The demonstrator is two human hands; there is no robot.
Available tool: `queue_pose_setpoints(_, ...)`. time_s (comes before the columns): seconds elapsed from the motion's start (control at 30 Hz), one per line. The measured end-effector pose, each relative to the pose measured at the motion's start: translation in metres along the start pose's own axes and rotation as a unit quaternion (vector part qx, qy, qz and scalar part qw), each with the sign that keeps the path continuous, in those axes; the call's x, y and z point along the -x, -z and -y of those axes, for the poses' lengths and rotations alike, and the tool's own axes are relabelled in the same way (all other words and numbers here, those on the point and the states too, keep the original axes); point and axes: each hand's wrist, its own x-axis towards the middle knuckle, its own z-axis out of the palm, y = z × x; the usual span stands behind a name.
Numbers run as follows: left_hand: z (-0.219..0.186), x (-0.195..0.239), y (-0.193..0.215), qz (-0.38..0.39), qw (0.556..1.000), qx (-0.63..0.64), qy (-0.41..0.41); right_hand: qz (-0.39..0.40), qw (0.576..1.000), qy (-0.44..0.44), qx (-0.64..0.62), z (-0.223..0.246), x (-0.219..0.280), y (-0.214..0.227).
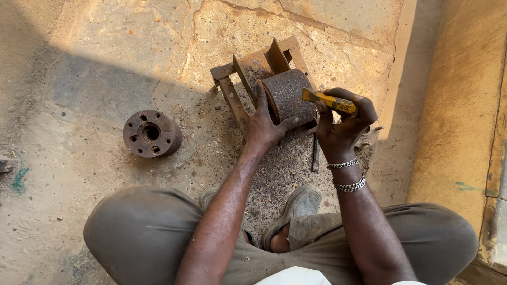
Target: The person sits on the ground and uses a yellow-handled scraper to clean rust and debris from a cylindrical metal part clamped in a vise. They scrape the outer surface and then the inner bore, rotating the part to access different areas.
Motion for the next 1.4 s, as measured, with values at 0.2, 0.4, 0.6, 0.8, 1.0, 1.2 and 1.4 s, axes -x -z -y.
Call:
queue_pose_setpoints(0.2,-0.005,0.001,0.006,0.005,1.0,-0.016,0.024,0.016,1.0,0.002,0.025,-0.003,-0.004,0.005)
queue_pose_setpoints(0.4,0.004,-0.003,-0.004,-0.012,1.0,-0.013,0.006,0.035,0.999,-0.016,0.025,-0.006,-0.001,0.001)
queue_pose_setpoints(0.6,0.014,-0.003,-0.009,-0.097,0.987,-0.023,-0.125,0.058,0.995,-0.024,0.076,-0.002,-0.008,0.006)
queue_pose_setpoints(0.8,0.005,0.002,-0.005,-0.047,0.997,-0.042,-0.041,0.032,0.999,0.009,0.039,-0.004,-0.015,0.001)
queue_pose_setpoints(1.0,-0.003,0.014,-0.004,-0.036,0.997,-0.061,-0.016,0.018,1.0,0.011,0.008,-0.009,-0.023,-0.006)
queue_pose_setpoints(1.2,-0.001,0.012,-0.004,-0.088,0.987,-0.001,-0.137,0.047,0.998,-0.003,0.048,0.0,-0.031,-0.013)
queue_pose_setpoints(1.4,-0.004,0.012,-0.005,-0.034,0.997,0.008,-0.062,0.058,0.997,-0.013,0.049,0.001,-0.035,-0.01)
